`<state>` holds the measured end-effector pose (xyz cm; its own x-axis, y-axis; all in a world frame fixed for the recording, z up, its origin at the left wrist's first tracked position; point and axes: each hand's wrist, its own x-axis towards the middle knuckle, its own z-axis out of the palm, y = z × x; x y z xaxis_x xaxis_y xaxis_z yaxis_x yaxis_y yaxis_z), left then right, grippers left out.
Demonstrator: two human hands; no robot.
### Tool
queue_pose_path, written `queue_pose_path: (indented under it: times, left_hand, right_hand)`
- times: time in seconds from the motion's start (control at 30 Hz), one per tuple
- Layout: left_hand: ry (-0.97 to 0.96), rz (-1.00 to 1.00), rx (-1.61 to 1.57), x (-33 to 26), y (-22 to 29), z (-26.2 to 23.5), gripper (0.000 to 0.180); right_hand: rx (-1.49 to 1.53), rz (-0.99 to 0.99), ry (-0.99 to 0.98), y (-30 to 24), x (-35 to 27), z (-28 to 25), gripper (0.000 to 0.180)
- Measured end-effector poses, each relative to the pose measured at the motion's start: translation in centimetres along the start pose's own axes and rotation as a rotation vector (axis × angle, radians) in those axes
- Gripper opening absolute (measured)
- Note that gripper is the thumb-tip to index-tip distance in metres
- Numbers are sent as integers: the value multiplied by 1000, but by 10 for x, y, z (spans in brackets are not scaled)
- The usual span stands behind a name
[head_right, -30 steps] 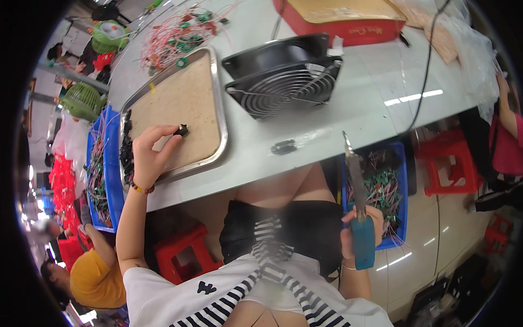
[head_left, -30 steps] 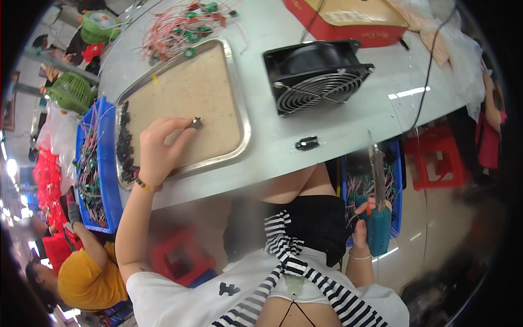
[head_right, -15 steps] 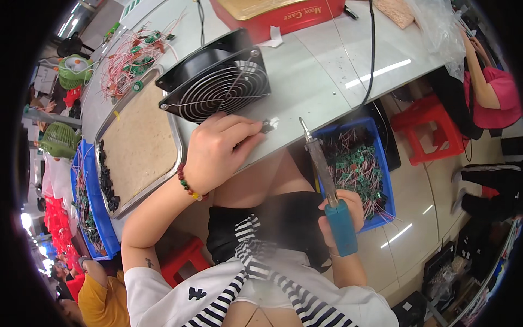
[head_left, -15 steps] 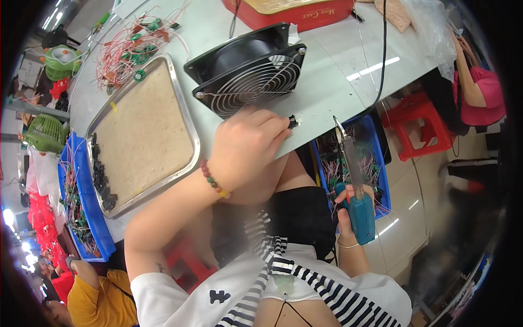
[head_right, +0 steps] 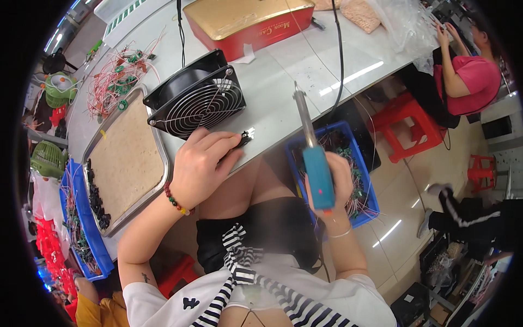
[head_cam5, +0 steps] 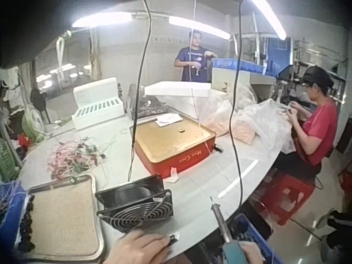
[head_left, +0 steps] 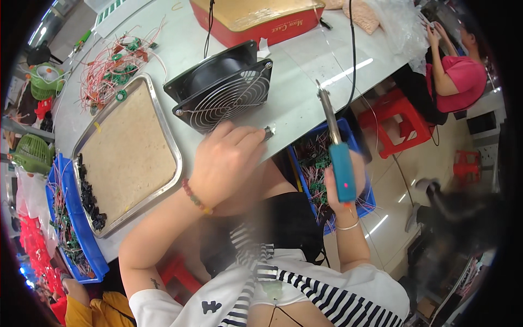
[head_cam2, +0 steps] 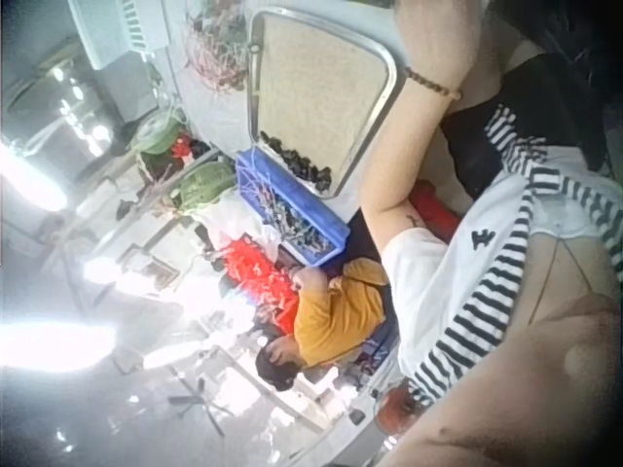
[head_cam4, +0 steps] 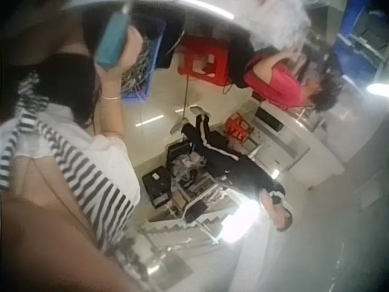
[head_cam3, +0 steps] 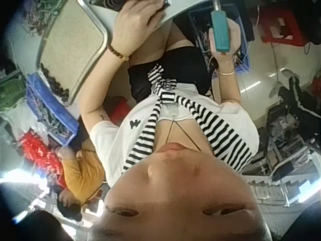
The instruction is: The person solders wires to electronic components using a soldering tool, then untangles and separates a bundle of wired circuit boards by hand.
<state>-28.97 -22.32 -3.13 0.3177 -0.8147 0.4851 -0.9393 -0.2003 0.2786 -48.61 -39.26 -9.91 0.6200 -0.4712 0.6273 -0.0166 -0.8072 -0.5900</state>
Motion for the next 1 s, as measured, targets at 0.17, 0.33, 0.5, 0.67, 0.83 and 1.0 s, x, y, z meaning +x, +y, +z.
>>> queue_pose_path:
  times: [0.17, 0.33, 0.5, 0.67, 0.83, 1.0]
  left_hand:
    - [8, -2, -74, -10, 16, -36, 35]
    - [14, -38, -120, -35, 28, -76, 36]
    - [-2, -43, -144, -54, 40, -87, 31]
    - [-87, -108, -357, -81, 42, -114, 22]
    - [-239, 83, -1014, -116, 25, -172, 27]
    - [-829, 311, -1093, -143, 33, -245, 51]
  right_hand:
    - [-232, 27, -142, -5, 59, -5, 56]
    - [-398, -7, -285, -11, 108, 7, 59]
    - [-549, 54, -387, -17, 134, 36, 53]
    - [-565, 67, -433, -4, 128, 44, 55]
    - [-459, -14, -427, -13, 56, -6, 69]
    - [175, 287, -1349, -57, 7, -115, 51]
